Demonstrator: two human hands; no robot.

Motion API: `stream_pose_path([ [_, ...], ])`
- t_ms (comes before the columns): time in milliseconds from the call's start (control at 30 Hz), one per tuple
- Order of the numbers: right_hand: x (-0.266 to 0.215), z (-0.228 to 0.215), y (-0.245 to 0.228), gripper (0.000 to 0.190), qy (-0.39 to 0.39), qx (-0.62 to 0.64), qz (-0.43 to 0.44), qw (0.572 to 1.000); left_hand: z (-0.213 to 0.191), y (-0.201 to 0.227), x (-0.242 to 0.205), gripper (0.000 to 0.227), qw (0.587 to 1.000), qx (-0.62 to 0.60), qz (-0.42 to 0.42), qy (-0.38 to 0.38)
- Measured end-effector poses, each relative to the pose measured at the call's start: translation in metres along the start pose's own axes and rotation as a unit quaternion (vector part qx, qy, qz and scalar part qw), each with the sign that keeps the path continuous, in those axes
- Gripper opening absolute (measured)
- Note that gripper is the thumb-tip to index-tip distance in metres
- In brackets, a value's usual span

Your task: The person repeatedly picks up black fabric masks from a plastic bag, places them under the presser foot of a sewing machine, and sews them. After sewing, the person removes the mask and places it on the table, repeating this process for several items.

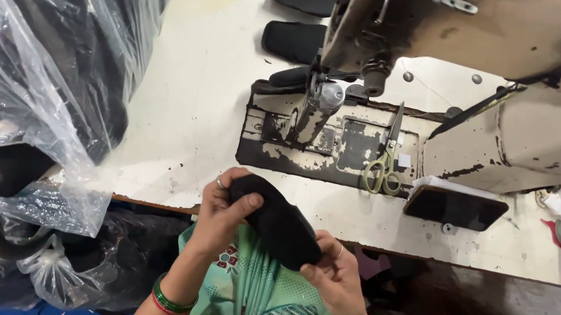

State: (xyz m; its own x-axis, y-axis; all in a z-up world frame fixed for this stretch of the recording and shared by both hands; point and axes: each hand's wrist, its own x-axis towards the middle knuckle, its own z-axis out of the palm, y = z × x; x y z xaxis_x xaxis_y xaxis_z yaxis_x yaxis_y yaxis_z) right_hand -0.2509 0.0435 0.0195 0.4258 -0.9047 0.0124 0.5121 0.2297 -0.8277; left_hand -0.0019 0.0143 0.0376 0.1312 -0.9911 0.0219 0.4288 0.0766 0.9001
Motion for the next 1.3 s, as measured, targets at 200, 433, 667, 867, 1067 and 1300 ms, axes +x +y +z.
stream_pose_path([
  [200, -0.007, 0.007, -0.016, 0.019, 0.089, -0.348, -0.146, 0.922, 0.009, 0.045, 0.006, 0.025, 0.977, 0.19, 0.051, -0.081],
  [433, -0.011, -0.013, -0.004, 0.014, 0.096, -0.15, -0.123, 0.976, 0.018, 0.044, 0.015, 0.023, 0.988, 0.108, -0.038, -0.1],
  [667, 0.025, -0.02, 0.006, 0.024, 0.168, -0.156, -0.143, 0.963, 0.03, 0.028, 0.065, 0.024, 0.991, 0.115, 0.007, -0.068],
  [867, 0.104, 0.005, -0.03, 0.039, 0.166, -0.184, -0.217, 0.944, 0.039, 0.035, 0.139, 0.017, 0.982, 0.184, 0.037, -0.019],
  [1067, 0.145, 0.008, -0.028, 0.037, 0.174, -0.232, -0.234, 0.928, 0.035, 0.037, 0.188, 0.017, 0.982, 0.17, 0.062, -0.049],
  [1300, 0.153, 0.034, -0.002, 0.04, 0.176, -0.191, -0.24, 0.935, 0.049, 0.057, 0.181, 0.028, 0.954, 0.272, 0.122, -0.011],
])
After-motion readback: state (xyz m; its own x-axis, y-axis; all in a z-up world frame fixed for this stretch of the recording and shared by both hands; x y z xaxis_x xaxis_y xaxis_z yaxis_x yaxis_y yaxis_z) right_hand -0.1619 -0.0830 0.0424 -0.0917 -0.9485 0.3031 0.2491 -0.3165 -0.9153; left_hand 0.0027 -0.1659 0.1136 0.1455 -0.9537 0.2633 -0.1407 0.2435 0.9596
